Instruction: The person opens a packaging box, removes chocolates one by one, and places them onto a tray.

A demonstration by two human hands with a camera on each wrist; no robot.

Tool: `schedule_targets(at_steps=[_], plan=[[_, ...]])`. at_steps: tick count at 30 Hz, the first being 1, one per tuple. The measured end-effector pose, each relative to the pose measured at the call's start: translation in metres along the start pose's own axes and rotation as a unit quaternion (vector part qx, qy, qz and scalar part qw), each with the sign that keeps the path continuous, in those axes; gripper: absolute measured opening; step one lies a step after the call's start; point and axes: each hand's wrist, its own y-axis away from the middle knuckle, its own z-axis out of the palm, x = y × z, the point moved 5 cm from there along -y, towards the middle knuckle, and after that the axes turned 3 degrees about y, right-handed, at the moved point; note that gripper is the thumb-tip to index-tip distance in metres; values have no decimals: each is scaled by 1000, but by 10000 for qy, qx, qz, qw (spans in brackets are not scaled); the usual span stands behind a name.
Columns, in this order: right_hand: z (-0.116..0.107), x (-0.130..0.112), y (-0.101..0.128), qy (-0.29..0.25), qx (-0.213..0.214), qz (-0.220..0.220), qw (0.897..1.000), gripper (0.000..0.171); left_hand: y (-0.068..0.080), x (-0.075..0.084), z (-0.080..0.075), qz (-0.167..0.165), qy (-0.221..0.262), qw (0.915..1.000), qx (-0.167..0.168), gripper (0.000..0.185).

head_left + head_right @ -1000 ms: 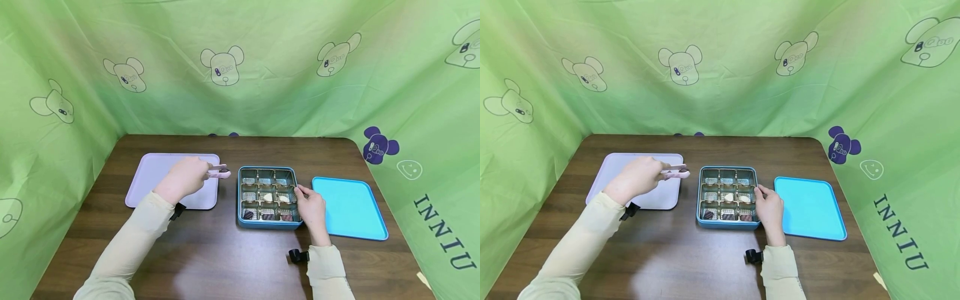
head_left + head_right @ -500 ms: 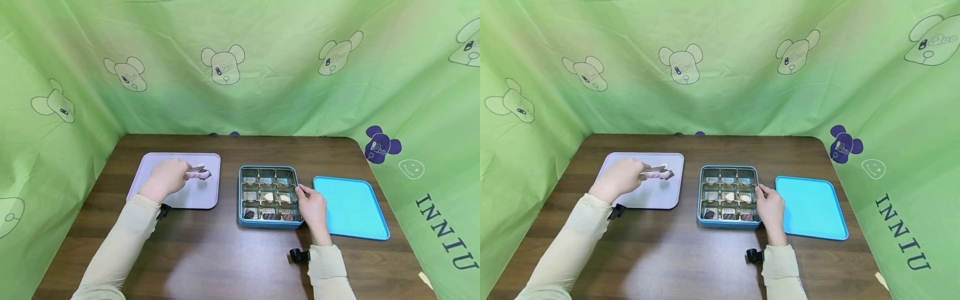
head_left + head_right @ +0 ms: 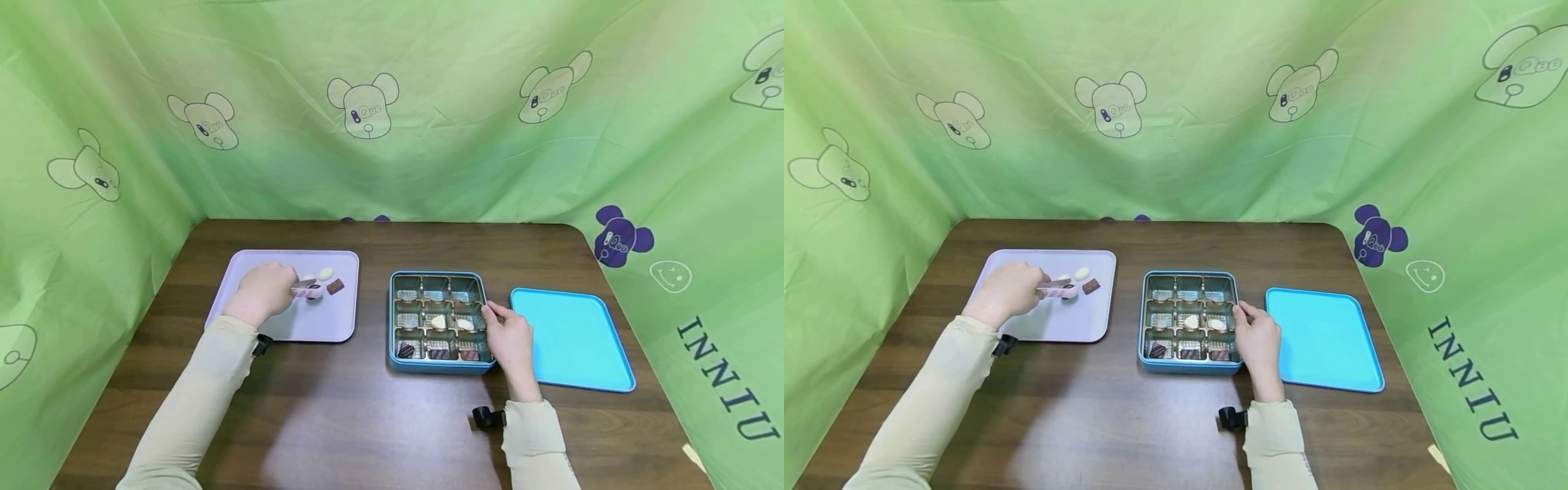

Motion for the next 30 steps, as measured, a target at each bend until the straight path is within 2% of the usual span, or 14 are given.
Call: schedule_targets(at_steps=[12,25,30], plan=[[1,0,1,-24,-23,36,10000,37,-7,0,13,-20,-192,9998,-16,8],[1,2,1,-20,-56,25,10000,38,-9,-4,20,-82,-17,10000,16,8],[1,2,2,-28,-105,69,9999,39,-7,-5,18,-91,98,9998,134,10]])
